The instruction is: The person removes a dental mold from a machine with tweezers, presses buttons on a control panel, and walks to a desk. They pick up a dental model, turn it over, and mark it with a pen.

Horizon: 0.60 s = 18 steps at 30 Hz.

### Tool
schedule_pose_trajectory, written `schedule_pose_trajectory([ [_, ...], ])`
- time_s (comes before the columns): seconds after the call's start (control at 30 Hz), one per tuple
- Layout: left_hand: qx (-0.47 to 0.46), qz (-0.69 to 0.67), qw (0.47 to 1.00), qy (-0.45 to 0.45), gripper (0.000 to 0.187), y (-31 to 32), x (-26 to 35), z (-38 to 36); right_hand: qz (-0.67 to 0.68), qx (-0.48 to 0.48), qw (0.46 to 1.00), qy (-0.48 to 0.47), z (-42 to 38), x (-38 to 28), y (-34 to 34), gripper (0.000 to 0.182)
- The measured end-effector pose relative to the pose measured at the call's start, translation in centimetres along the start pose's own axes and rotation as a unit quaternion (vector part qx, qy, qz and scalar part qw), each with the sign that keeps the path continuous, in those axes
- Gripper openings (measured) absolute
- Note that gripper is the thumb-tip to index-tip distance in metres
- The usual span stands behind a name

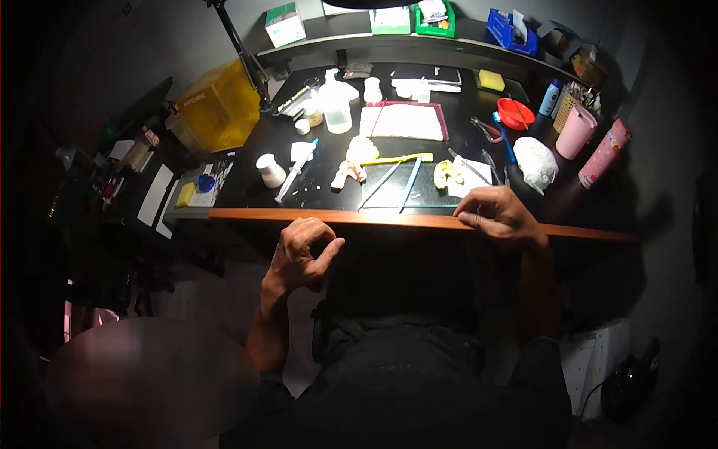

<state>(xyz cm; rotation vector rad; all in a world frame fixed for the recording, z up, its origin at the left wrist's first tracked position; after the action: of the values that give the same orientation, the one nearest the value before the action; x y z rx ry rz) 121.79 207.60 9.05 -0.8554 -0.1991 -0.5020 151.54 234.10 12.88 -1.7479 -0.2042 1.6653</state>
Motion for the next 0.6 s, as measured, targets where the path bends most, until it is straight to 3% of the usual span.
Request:
schedule_pose_trajectory([
  [0.13,0.01,0.017,1.0,0.004,0.019,0.0,-1.2,2.1,-0.084,0.094,0.992,0.006,2.2,0.9,-3.3,0.013],
  [0.17,0.011,0.028,1.0,-0.005,0.018,0.1,-1.7,2.4,-0.097,0.095,0.99,0.048,2.6,0.2,-3.8,0.016],
  [0.23,0.049,0.036,0.998,-0.032,0.013,0.6,-2.8,3.3,-0.126,0.106,0.986,0.003,4.2,1.3,-4.5,0.018],
  [0.3,0.057,0.051,0.993,-0.092,0.012,1.0,-4.0,4.2,-0.148,0.124,0.981,0.006,5.5,2.8,-4.1,0.021],
  [0.4,0.129,0.064,0.984,-0.107,0.017,2.2,-6.6,5.1,-0.229,0.16,0.96,-0.011,7.1,4.0,-3.2,0.022],
  [0.6,0.157,0.052,0.971,-0.171,0.025,2.9,-10.2,7.2,-0.295,0.212,0.932,-0.009,8.0,4.6,-0.8,0.029],
])
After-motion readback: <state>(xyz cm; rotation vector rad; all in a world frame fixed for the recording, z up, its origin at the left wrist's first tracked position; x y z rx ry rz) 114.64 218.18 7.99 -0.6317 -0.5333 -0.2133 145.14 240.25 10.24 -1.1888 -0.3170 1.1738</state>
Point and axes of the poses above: each hand's wrist, its own z-axis towards the middle knuckle, its own y-axis out of the palm, x = y × z, the point moved 1 cm from there along z, towards the middle knuckle, and after that the axes turned 8 degrees about y, right-handed, at the moved point
